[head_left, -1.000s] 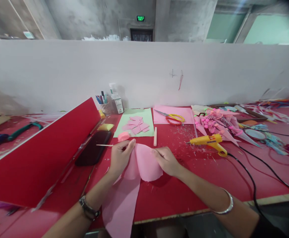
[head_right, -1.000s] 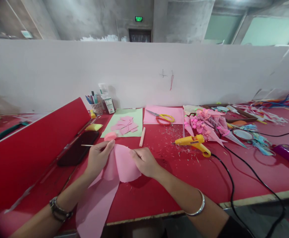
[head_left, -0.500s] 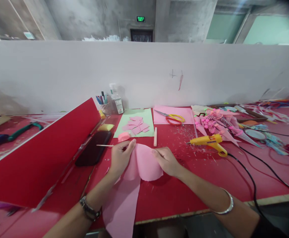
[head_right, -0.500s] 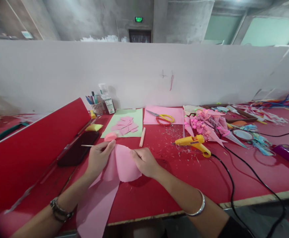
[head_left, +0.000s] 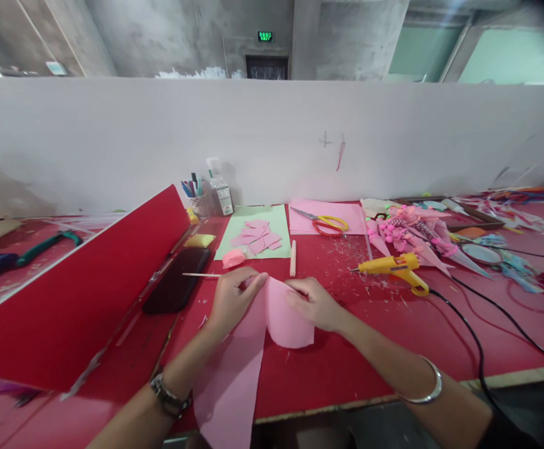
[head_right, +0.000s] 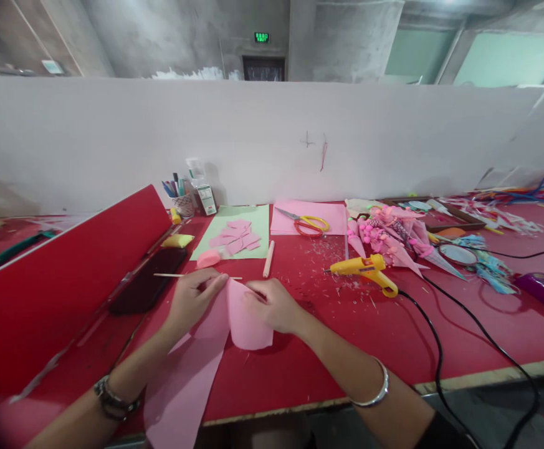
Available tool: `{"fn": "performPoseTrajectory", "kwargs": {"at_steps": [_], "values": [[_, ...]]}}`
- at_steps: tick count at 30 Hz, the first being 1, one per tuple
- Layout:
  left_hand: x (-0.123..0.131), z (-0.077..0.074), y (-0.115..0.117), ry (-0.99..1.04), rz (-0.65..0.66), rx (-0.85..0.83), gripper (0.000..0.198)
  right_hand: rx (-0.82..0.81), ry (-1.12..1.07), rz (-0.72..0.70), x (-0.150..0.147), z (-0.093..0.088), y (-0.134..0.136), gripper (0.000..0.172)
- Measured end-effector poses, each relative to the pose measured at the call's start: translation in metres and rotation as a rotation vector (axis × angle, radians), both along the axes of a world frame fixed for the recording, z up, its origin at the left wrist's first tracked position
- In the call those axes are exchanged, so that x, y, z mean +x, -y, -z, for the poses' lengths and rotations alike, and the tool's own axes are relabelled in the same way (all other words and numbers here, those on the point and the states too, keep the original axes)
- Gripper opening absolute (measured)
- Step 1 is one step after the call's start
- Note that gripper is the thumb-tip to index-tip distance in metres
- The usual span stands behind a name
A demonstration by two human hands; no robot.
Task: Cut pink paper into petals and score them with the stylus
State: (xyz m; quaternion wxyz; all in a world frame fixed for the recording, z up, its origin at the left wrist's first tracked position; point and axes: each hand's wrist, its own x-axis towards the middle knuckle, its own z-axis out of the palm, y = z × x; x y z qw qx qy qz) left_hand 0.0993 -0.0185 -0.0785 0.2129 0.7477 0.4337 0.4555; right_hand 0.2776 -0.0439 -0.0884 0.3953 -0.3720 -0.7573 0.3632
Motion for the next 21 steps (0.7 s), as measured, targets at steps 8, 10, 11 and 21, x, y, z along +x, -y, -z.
{"fn": "performPoseTrajectory", "kwargs": {"at_steps": [8,10,11,21], "values": [[0.009,-0.001,0.007,0.006,0.115,-0.052,0.037,-0.062,0.020,-0.018,-0.004,-0.003,0.003,0.040],[0.010,-0.001,0.008,0.030,0.103,-0.073,0.035,-0.088,-0.011,-0.019,-0.005,-0.001,0.003,0.040],[0.010,-0.001,0.008,0.043,0.093,-0.084,0.034,-0.099,-0.026,-0.019,-0.006,0.000,0.004,0.041],[0.012,0.000,0.008,0.122,0.049,-0.187,0.030,-0.116,-0.115,0.072,-0.011,0.001,0.006,0.040]]}}
